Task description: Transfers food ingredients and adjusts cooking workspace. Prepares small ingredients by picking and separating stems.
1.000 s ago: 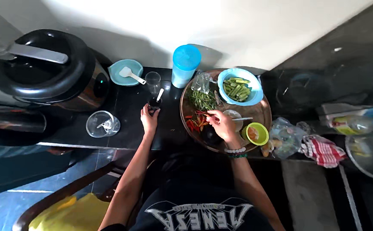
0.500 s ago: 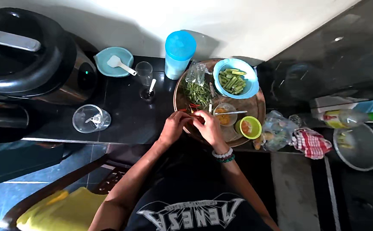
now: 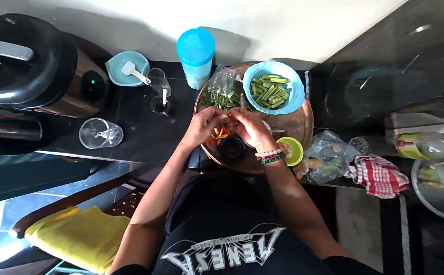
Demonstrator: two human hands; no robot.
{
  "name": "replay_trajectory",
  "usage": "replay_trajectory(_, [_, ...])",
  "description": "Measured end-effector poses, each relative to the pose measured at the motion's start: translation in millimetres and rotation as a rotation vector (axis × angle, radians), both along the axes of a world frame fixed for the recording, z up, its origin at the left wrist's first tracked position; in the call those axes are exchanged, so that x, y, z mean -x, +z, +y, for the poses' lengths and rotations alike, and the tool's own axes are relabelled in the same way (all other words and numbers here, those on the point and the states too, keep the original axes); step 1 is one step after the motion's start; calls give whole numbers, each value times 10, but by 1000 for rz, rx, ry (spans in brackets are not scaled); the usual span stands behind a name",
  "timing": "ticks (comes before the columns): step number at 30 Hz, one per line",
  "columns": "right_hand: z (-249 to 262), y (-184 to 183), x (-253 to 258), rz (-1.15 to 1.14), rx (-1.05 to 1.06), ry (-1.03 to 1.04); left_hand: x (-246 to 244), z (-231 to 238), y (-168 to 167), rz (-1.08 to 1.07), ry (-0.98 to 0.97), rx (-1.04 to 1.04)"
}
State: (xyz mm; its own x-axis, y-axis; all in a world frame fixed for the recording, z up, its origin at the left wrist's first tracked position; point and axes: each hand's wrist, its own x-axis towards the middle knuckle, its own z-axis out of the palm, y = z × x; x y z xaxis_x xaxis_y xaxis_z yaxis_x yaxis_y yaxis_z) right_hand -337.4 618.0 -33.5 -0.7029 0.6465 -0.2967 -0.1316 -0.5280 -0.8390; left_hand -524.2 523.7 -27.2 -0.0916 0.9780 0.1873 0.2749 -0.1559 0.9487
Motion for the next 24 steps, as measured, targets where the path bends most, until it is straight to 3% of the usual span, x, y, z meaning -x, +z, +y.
replay_trajectory(3, [10, -278, -67, -253, -12, -84, 71, 116, -354, 361, 207, 174])
replay_trajectory(5, [-176, -270, -156, -609, -312, 1, 124, 192, -598, 537, 254, 317])
replay_trajectory(8, [-438, -271, -52, -1014, -732, 153, 157, 256, -777, 562, 153, 371])
replay_trajectory(10, [-514, -364, 127, -1174, -808, 191, 127, 235, -806, 597, 52, 237])
replay_trajectory(12, [-537, -407, 262, -1264, -756, 220, 115, 196, -841, 681, -98, 118])
replay_trajectory(15, [-482, -389, 342, -1278, -677, 191, 170, 186, -878, 758, -222, 62])
replay_trajectory(19, [-416, -308, 175, -1014, -779, 89, 293, 251, -691, 726, -230, 51])
replay_trajectory(24, [-318, -109, -17, -732, -843, 9, 339, 349, -401, 446, -166, -45])
